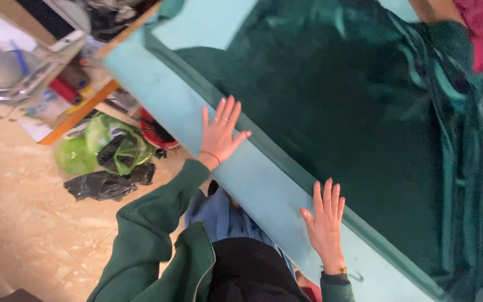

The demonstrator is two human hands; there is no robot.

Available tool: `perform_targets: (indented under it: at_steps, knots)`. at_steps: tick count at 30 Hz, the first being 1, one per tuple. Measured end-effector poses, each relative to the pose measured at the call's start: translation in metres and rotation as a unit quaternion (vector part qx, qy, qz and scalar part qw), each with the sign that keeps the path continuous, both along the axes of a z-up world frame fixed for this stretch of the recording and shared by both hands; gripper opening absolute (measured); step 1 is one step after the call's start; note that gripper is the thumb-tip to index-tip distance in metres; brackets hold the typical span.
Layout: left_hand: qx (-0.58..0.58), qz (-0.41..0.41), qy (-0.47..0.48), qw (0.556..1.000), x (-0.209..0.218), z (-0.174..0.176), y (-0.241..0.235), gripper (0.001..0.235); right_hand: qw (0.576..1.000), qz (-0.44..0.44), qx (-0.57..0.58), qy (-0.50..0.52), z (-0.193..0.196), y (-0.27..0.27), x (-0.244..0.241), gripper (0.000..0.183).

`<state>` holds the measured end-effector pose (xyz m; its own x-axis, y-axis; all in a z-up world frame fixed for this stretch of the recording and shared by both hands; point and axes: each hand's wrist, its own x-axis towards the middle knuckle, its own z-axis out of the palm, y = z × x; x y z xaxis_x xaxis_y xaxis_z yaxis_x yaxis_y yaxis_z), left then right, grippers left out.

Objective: Measuring, marking, and cutting green velvet fabric on a work table using a ruler and scissors

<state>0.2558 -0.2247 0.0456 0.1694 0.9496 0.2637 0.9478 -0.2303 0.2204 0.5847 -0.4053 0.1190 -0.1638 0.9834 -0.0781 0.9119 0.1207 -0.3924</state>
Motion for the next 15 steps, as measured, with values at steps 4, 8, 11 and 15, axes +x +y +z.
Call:
perform_targets:
  at_steps: [4,8,11,15]
  knots:
    - [-0.050,0.047,-0.007,0.998,-0.089,0.009,0.049,0.082,1.000,0.010,-0.014,-0.003,0.003,0.022,-0.037,0.085]
    - [-0.035,0.072,0.021,0.997,-0.158,0.006,0.088,0.080,1.000,0.011,-0.024,-0.005,0.001,0.046,-0.073,0.083]
    - [-0.053,0.078,0.025,0.995,-0.193,0.010,0.108,0.080,1.000,0.011,-0.029,0.002,0.001,0.061,-0.102,0.081]
    - [-0.073,0.076,0.032,0.994,-0.225,0.012,0.125,0.080,0.999,0.023,-0.021,-0.014,-0.003,0.077,-0.133,0.080]
